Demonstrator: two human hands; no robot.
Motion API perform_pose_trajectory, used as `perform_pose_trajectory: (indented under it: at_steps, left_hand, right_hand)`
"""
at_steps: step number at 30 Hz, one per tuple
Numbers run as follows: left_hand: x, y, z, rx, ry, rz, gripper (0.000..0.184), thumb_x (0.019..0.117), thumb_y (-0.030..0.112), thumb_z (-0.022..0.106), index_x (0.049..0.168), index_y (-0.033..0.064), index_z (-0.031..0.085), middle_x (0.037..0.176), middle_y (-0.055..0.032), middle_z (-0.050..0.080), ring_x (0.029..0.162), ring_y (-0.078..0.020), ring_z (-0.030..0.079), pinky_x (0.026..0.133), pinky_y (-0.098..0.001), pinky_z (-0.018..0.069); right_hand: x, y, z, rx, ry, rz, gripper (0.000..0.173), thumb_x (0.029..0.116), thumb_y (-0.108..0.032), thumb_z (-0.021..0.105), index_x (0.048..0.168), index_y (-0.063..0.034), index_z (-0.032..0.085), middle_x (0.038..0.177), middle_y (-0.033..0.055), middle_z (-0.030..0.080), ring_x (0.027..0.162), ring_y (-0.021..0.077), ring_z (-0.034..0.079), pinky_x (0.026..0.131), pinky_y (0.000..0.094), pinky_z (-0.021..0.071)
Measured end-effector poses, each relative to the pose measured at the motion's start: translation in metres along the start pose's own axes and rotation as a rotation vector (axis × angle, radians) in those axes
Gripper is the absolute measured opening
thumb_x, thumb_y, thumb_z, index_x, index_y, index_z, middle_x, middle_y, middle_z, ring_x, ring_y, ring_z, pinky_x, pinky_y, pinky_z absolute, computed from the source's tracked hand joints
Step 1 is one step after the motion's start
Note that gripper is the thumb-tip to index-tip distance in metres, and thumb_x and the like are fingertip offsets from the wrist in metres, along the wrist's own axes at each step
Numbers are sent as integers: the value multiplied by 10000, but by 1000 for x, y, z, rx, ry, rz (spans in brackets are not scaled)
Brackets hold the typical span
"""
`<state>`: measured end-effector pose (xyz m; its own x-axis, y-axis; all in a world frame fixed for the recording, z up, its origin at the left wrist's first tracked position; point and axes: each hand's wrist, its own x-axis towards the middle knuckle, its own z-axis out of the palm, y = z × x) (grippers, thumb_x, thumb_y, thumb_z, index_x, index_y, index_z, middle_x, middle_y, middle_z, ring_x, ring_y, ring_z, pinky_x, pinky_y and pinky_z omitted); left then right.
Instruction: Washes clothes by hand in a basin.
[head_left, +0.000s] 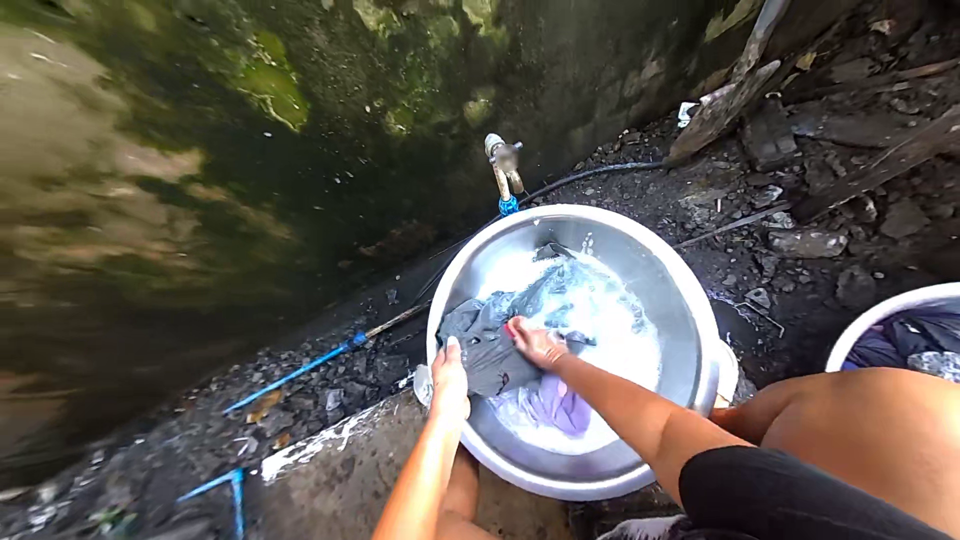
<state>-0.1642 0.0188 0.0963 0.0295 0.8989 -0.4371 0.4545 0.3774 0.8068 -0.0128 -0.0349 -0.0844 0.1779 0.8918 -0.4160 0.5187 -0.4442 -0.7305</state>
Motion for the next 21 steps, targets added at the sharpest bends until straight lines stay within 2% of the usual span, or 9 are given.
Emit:
perform_pose_trajectory:
  at_steps: [2,4,6,8,11,13,15,17,21]
  left_hand:
    - [-19,18,-13,-106,-27,47,457,1132,305,343,1364,-26,557,1288,-188,635,1171,-213,631,1008,-430,528]
    - [-27,38,-23,-277,-82,125,426,1136,276,328,1332,-19,566,1152,-143,690,1038,-178,691,915,-388,589]
    - [-24,43,-26,-408,-256,206,526,1138,353,222,1424,-5,478,1268,-147,652,1157,-193,653,1004,-408,554]
    - [-12,40,-19,-385,-471,208,813,1041,651,68,1569,90,328,1460,-126,558,1330,-212,556,1101,-456,490]
    - [-6,33,11,-312,-655,88,1020,899,844,-1,1559,155,361,1426,-138,588,1275,-267,594,1011,-500,529]
    - [-16,37,21,-247,-735,110,988,924,821,28,1584,141,306,1481,-152,536,1312,-264,569,1043,-468,518]
    - [-21,37,20,-188,-706,226,904,981,758,81,1602,133,288,1553,-124,466,1391,-220,490,1134,-436,445]
    - [-19,30,16,-181,-568,381,829,1020,712,223,1577,112,355,1560,-107,468,1409,-195,472,1162,-423,415]
    - [-18,20,16,-201,-571,539,932,935,653,580,1624,112,261,1640,-97,353,1466,-189,400,1180,-426,394]
  right_hand:
    - [-6,40,-31,-53,24,89,582,1096,-385,364,1612,-117,343,1614,200,407,1496,398,381,1212,630,296]
    - [-1,51,-67,-117,108,192,531,1092,-369,353,1548,-115,450,1502,231,530,1384,435,512,1117,653,405]
    - [1,43,-101,-44,122,287,489,1082,-345,432,1508,-109,467,1386,242,612,1281,442,596,1045,648,469]
    - [-10,20,-123,206,144,141,457,1024,-278,613,1425,-63,571,1325,250,639,1234,397,618,1066,578,477]
    - [-51,-36,-127,490,-40,-194,689,843,-338,794,1432,-57,573,1292,235,627,1122,295,645,976,467,544]
    - [-63,-63,-122,405,-87,-260,786,762,-376,878,1403,-28,584,1375,268,560,1197,326,607,1019,483,529]
    - [-67,-78,-123,299,35,-270,466,866,-334,824,1100,48,697,1204,279,614,1082,360,624,952,536,525]
    - [-73,-96,-136,282,189,-306,328,964,-251,720,845,52,678,966,231,649,907,325,643,833,519,539]
    - [-113,-156,-181,378,328,-395,260,975,-167,670,780,2,634,941,142,612,867,221,601,780,426,512]
